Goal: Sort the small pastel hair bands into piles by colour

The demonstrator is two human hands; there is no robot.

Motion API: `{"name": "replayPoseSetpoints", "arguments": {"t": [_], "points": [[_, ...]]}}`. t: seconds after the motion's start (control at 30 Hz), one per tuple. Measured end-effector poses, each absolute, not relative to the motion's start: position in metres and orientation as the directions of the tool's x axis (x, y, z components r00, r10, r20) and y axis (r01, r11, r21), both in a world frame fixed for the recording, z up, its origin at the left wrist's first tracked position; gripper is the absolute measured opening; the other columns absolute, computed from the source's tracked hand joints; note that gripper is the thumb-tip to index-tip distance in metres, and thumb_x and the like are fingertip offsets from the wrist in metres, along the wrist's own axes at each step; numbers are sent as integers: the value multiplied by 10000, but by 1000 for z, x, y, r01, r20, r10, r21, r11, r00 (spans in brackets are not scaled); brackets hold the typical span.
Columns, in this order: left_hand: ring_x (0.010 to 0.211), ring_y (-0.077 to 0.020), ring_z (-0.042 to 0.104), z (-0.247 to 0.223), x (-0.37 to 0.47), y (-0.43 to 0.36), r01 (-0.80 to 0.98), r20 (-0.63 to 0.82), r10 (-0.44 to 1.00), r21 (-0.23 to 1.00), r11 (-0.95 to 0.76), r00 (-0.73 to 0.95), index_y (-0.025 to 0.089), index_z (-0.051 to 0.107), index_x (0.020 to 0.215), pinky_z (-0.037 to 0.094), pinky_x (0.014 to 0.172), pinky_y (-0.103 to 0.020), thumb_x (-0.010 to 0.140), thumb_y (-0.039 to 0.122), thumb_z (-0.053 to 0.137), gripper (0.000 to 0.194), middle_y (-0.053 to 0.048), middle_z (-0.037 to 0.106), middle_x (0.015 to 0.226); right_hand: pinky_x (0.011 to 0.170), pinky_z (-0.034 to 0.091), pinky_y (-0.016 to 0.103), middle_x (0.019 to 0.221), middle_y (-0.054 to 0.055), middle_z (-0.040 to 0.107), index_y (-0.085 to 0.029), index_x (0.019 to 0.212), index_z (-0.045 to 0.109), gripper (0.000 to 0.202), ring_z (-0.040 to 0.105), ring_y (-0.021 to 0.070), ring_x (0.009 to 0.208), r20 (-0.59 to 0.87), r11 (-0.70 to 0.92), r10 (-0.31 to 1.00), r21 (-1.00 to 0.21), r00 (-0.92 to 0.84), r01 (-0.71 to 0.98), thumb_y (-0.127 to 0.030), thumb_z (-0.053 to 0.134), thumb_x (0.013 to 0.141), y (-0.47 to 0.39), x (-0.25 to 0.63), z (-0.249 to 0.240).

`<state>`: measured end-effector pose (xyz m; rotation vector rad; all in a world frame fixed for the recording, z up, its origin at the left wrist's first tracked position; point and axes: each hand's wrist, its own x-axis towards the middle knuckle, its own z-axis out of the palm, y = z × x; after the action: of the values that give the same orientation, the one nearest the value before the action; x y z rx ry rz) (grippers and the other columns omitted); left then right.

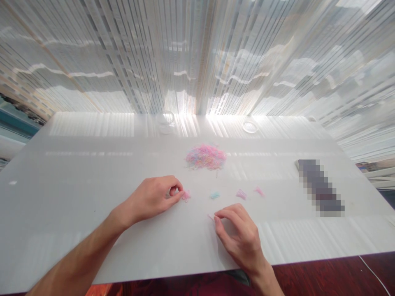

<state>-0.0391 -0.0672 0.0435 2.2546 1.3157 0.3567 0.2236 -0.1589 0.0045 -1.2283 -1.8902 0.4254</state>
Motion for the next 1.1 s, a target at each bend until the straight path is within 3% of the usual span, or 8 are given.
{"name": "replayPoseSetpoints", "arguments": {"t": [0.13, 0.3, 0.47, 0.63, 0.83, 1.1], "points": [[512, -75, 476, 44, -36, -70, 704, 118, 860, 525, -479, 497, 207, 703, 870, 376, 536, -203, 942, 297, 564, 181, 51, 577, 674, 747, 520, 382, 905, 58, 647, -223, 1060, 643, 163, 611, 221, 846, 371, 399, 907, -596, -202, 697, -143, 654, 919, -168, 229, 2], [550, -78, 514, 36, -17, -87, 527, 316, 729, 526, -668, 608, 194, 687, 923, 386, 547, -202, 979, 226, 555, 147, 46, 575, 680, 746, 490, 375, 859, 46, 636, -229, 941, 634, 81, 593, 214, 813, 338, 380, 916, -567, -214, 731, -158, 605, 967, -170, 229, -1], [547, -98, 575, 22, -2, -103, 462, 332, 625, 453, -762, 706, 197, 674, 1076, 384, 506, -232, 1017, 280, 552, 158, 33, 679, 755, 748, 511, 341, 900, 53, 633, -225, 954, 606, 111, 591, 208, 855, 276, 365, 931, -681, -239, 635, -150, 539, 1000, -167, 228, 4], [596, -94, 630, 18, -1, -105, 430, 351, 621, 487, -760, 700, 215, 665, 1087, 422, 517, -217, 1008, 279, 583, 130, 29, 712, 803, 720, 519, 299, 897, 45, 624, -232, 929, 593, 113, 599, 190, 836, 191, 276, 958, -818, -214, 505, -202, 527, 1014, -168, 228, 8], [648, -94, 651, 20, 0, -104, 398, 328, 654, 583, -708, 682, 208, 663, 1049, 451, 568, -199, 985, 251, 614, 91, 32, 709, 796, 708, 514, 285, 886, 42, 619, -225, 917, 589, 128, 599, 177, 809, 174, 250, 963, -859, -205, 446, -218, 516, 1022, -167, 227, 7], [593, -92, 606, 23, 2, -105, 400, 304, 664, 605, -688, 683, 212, 660, 922, 406, 554, -221, 960, 200, 611, 63, 36, 685, 769, 701, 494, 279, 878, 27, 601, -230, 915, 576, 114, 580, 168, 802, 183, 262, 960, -856, -213, 446, -199, 530, 1015, -168, 229, 7]]}}
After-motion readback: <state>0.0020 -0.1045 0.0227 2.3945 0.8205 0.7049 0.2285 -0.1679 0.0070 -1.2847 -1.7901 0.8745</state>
